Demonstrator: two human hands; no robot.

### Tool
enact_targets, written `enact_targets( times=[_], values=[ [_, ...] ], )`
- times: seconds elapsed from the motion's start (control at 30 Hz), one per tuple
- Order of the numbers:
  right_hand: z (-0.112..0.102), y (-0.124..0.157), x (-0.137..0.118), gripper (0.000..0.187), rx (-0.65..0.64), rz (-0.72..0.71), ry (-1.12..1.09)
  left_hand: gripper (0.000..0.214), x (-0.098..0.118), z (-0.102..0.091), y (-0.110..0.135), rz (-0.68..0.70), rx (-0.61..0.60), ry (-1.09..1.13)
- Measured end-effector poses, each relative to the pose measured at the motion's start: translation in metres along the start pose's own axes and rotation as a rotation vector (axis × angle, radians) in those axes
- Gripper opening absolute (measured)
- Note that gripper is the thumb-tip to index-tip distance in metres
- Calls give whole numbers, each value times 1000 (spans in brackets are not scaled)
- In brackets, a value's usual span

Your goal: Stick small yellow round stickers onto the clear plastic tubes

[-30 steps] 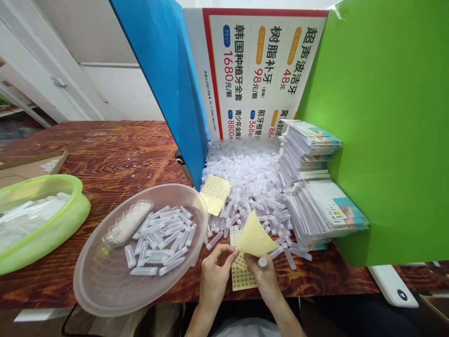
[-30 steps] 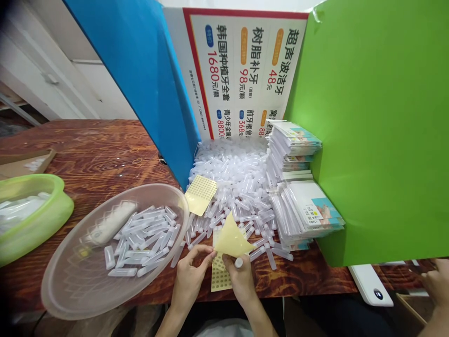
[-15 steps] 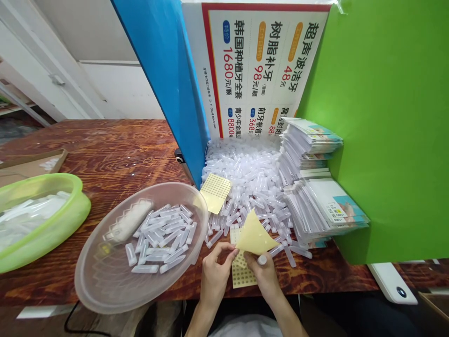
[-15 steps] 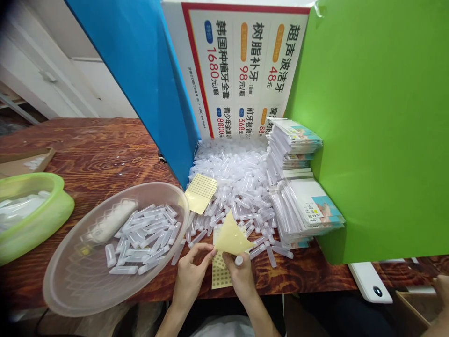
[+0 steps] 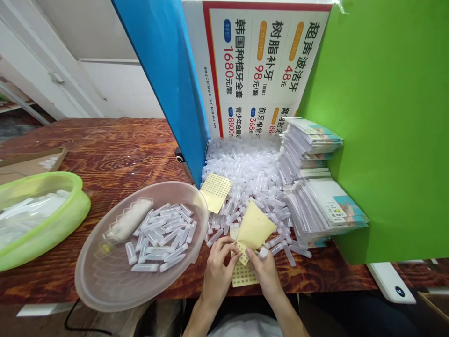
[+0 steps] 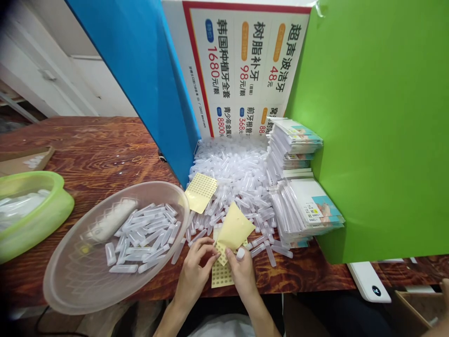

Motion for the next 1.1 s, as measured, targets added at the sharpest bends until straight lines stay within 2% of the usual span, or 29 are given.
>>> enact_targets(
  times=[0.13,0.2,0.3,0.43,0.57,0.73,1.1],
  values=[
    [-24,4,-24,42,190,-98,392,13,0,3,2,-51,-19,48],
    [-34,9,-37,35,232,-160,596,16,-3,6,2,-103,-57,120],
    [-38,12,-42,14,112,-183,903,19,-8,16,4,-165,-143,263],
    [-36,13,-38,19,-7,-161,1178,25,-19,38,8,-285,-248,497],
    [-23,13,-42,31,-130,-275,1123,39,-22,55,12,-421,-329,701],
    [-15,16,-48,28,-198,-387,983,43,-9,55,14,-488,-373,779],
    [-11,16,-44,28,-215,-421,961,40,-7,51,14,-476,-416,809]
  ],
)
Point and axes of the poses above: each hand's wrist, its own y-axis away from the middle knuckle, its own z-axis out of the palm, x = y × z, the point moved 6 cm from there along -y, towards the middle knuckle, and after that the axes turned 6 degrees about -x, right-handed, at the moved point
